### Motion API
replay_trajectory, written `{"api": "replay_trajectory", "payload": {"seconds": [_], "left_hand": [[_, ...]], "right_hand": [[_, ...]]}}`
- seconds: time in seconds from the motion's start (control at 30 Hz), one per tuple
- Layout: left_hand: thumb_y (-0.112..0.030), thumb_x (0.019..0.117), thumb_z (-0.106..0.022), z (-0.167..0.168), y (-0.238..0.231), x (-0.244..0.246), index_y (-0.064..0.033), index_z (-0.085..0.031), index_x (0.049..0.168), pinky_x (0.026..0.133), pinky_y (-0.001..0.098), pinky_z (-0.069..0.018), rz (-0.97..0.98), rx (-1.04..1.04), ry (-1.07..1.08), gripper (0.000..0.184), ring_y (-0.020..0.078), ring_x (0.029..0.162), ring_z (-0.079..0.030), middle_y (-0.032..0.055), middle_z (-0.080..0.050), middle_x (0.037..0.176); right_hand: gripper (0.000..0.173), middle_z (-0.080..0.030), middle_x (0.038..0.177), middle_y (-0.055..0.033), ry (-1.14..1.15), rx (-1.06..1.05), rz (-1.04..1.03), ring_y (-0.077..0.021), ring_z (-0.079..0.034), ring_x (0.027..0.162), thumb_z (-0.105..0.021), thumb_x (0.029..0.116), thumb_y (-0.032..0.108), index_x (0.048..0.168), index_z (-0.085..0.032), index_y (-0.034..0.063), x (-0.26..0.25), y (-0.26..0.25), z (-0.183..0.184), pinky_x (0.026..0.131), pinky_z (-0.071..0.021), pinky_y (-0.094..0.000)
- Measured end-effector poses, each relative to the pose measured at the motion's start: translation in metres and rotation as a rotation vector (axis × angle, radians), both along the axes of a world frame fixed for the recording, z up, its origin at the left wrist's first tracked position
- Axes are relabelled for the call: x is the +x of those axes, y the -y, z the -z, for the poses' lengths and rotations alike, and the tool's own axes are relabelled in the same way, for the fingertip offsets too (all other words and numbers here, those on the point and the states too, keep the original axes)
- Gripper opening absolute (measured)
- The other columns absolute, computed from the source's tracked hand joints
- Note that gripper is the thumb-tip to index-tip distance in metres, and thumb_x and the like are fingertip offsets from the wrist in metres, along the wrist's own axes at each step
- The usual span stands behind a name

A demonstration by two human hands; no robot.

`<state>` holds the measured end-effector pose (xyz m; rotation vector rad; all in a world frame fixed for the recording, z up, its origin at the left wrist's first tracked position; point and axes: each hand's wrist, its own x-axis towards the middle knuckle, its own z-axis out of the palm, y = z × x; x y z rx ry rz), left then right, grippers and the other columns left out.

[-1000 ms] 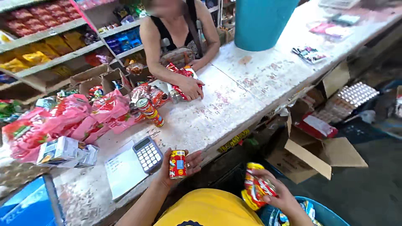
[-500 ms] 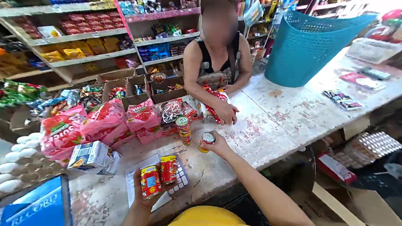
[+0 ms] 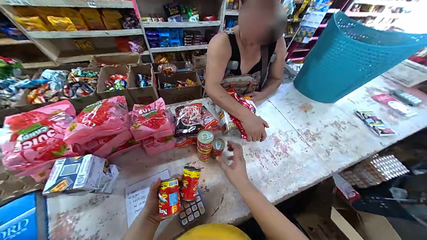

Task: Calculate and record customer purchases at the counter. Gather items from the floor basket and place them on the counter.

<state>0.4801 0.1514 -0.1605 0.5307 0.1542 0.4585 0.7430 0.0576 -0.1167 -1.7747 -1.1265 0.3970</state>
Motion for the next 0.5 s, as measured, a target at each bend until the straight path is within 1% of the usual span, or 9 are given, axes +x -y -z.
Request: {"api": "replay_trajectory", "payload": {"seconds": [0.07,0.13,0.2,0.27,0.3,0.33,0.4,0.43,0.5], "left_hand": [[-0.066,0.0800,-0.071,-0.008,0.011,0.016,-0.0153,-0.075,0.117,0.082,0.0330,-0.0625,-0.001,0.027,-0.043,0.063,0.0153,0.095,-0.074,0.0058,-0.075,0.110],[-0.067,0.0788,-0.073,-0.015,0.020,0.030,-0.0147,-0.073,0.121,0.090,0.0338,-0.0604,0.026,0.088,-0.045,0.067,0.0164,0.105,-0.072,0.0069,-0.072,0.123],[-0.066,0.0825,-0.071,-0.021,0.023,0.040,-0.0148,-0.070,0.125,0.098,0.0359,-0.0563,0.052,0.196,0.000,0.066,0.0172,0.118,-0.066,0.0062,-0.065,0.137],[-0.064,0.0861,-0.068,-0.030,0.022,0.048,-0.0178,-0.069,0.125,0.105,0.0397,-0.0525,0.002,0.330,0.026,0.060,0.0188,0.130,-0.059,0.0043,-0.058,0.147],[-0.060,0.0877,-0.069,-0.032,0.018,0.051,-0.0173,-0.067,0.125,0.110,0.0471,-0.0484,-0.022,0.384,0.053,0.057,0.0254,0.140,-0.050,0.0079,-0.050,0.154],[-0.059,0.0868,-0.071,-0.036,0.013,0.054,-0.0181,-0.066,0.125,0.109,0.0486,-0.0489,-0.075,0.444,0.047,0.056,0.0281,0.140,-0.050,0.0095,-0.052,0.152],[-0.061,0.0854,-0.071,-0.053,0.001,0.061,-0.0230,-0.065,0.123,0.098,0.0354,-0.0560,-0.231,0.659,-0.023,0.054,0.0182,0.121,-0.063,0.0025,-0.064,0.135],[-0.062,0.0854,-0.071,-0.064,-0.007,0.065,-0.0236,-0.064,0.124,0.093,0.0309,-0.0563,-0.313,0.763,-0.043,0.055,0.0135,0.113,-0.065,-0.0008,-0.067,0.126],[-0.061,0.0835,-0.074,-0.084,-0.023,0.077,-0.0237,-0.062,0.126,0.091,0.0298,-0.0579,-0.461,0.868,-0.076,0.057,0.0102,0.105,-0.067,-0.0044,-0.070,0.116]], "right_hand": [[0.082,-0.061,0.131,-0.0221,-0.154,-0.045,-0.174,-0.0244,-0.066,0.109,-0.076,0.0894,0.041,0.147,-0.043,-0.0083,-0.030,0.024,-0.006,0.084,-0.0588,-0.0381],[0.087,-0.065,0.128,-0.0184,-0.349,-0.110,-0.329,-0.0192,-0.069,0.109,-0.079,0.0876,0.036,0.149,-0.036,-0.0078,-0.042,0.034,-0.006,0.093,-0.0597,-0.0373],[0.078,-0.067,0.125,-0.0178,-0.400,-0.043,-0.321,-0.0175,-0.070,0.107,-0.082,0.0856,0.026,0.144,-0.043,-0.0080,-0.035,0.036,-0.011,0.092,-0.0610,-0.0357],[0.077,-0.064,0.128,-0.0189,-0.329,0.071,-0.213,-0.0161,-0.068,0.111,-0.083,0.0833,0.021,0.142,-0.044,-0.0099,-0.022,0.032,-0.027,0.093,-0.0602,-0.0328],[0.079,-0.064,0.129,-0.0204,-0.249,0.118,-0.134,-0.0169,-0.067,0.113,-0.084,0.0821,0.021,0.142,-0.045,-0.0109,-0.014,0.027,-0.034,0.095,-0.0589,-0.0327],[0.079,-0.064,0.130,-0.0213,-0.160,0.151,-0.070,-0.0187,-0.066,0.117,-0.084,0.0816,0.022,0.142,-0.045,-0.0104,-0.005,0.020,-0.038,0.098,-0.0570,-0.0347],[0.081,-0.061,0.136,-0.0236,-0.022,0.133,-0.016,-0.0265,-0.064,0.123,-0.084,0.0821,0.020,0.147,-0.042,-0.0068,0.016,0.001,-0.042,0.103,-0.0538,-0.0444],[0.083,-0.059,0.138,-0.0247,0.002,0.100,-0.016,-0.0299,-0.063,0.123,-0.085,0.0813,0.017,0.149,-0.041,-0.0046,0.024,-0.009,-0.042,0.102,-0.0535,-0.0482],[0.084,-0.060,0.136,-0.0244,0.011,0.079,-0.037,-0.0307,-0.066,0.117,-0.087,0.0794,0.013,0.149,-0.042,-0.0018,0.032,-0.029,-0.038,0.098,-0.0561,-0.0486]]}}
